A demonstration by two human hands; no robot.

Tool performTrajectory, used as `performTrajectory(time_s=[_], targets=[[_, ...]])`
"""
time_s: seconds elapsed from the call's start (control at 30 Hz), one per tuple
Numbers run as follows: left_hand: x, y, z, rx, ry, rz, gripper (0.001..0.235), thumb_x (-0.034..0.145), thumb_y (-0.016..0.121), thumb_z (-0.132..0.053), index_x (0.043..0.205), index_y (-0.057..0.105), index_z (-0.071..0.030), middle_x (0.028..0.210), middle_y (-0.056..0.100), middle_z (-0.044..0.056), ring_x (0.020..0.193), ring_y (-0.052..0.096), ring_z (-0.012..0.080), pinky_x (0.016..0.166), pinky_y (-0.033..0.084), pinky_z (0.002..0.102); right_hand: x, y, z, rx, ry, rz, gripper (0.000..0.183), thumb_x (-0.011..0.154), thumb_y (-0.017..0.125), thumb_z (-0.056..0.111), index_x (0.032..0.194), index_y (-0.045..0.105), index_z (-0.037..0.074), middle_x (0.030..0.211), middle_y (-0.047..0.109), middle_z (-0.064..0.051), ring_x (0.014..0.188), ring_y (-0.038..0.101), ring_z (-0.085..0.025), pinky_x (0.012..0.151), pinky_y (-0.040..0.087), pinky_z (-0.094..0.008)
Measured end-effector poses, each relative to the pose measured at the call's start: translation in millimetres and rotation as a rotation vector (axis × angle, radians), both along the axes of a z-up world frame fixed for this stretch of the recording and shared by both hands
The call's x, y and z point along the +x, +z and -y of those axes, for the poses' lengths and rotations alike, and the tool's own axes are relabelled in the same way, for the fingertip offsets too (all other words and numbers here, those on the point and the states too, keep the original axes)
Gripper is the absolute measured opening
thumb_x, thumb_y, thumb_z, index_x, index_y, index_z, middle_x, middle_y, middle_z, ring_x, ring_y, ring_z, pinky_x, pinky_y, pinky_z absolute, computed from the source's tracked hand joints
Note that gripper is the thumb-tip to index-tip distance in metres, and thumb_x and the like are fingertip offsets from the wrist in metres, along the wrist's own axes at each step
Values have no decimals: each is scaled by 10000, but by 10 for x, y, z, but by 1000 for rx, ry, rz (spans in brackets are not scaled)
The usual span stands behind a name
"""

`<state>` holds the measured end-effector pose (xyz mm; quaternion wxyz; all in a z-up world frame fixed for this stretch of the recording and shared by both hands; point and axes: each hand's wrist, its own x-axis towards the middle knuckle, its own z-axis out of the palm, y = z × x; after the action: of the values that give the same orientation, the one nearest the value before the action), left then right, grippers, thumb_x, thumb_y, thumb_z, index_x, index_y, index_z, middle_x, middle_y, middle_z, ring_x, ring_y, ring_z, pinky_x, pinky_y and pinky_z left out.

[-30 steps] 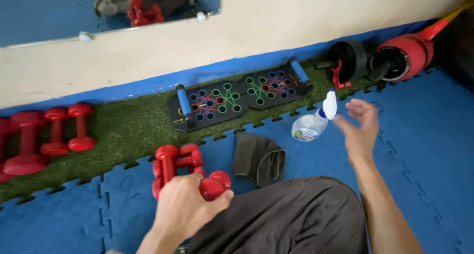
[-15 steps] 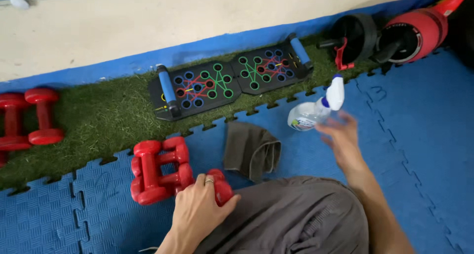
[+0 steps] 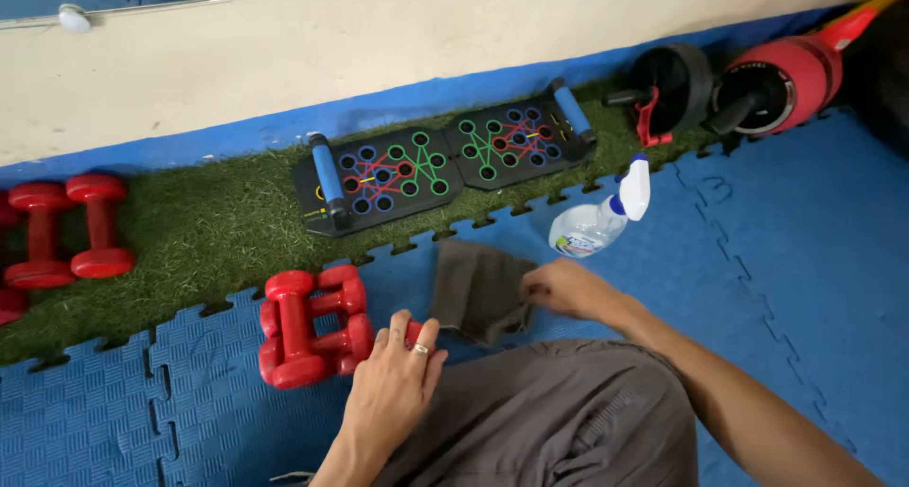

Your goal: The person sits on a blue gym mat and cleans red dumbbells one by one. They spray a cleaning solution onto a cloth, wipe each dumbbell thoroughly, and place the cleaned items back on the mat. The process is repeated for several dumbbells.

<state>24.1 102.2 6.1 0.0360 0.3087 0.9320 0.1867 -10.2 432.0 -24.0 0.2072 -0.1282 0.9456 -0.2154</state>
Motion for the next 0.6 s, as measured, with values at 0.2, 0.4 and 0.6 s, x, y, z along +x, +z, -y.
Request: performTrajectory(time_s=[0.2, 0.4, 0.6], targets=[[4, 70, 9, 30, 13, 82, 321, 999, 540, -380, 1269, 510, -210, 1316, 473, 154, 1008, 596, 368, 469, 598, 527, 505, -93, -470, 234, -264, -44, 236, 934, 545, 250, 1063, 729, 179, 1073, 769, -55, 953, 726, -299, 749, 567, -472], [21, 77, 20, 88, -4, 26, 301, 986, 577, -336, 1243, 535, -184, 1248, 495, 147, 921, 610, 383, 525, 574, 522, 210, 271, 76, -255, -616, 371, 793, 890, 629, 496, 1555, 364, 155, 979, 775, -194, 705, 757, -259, 692, 666, -378], [17, 36, 54, 70, 29, 59, 296, 991, 558, -354, 1243, 535, -201, 1278, 483, 141, 935, 614, 375, 516, 582, 524, 25, -235, -75, -374, -733, -79, 134, 942, 715, 173, 1004, 666, 65, 727, 770, -136, 580, 772, -212, 611, 653, -329]])
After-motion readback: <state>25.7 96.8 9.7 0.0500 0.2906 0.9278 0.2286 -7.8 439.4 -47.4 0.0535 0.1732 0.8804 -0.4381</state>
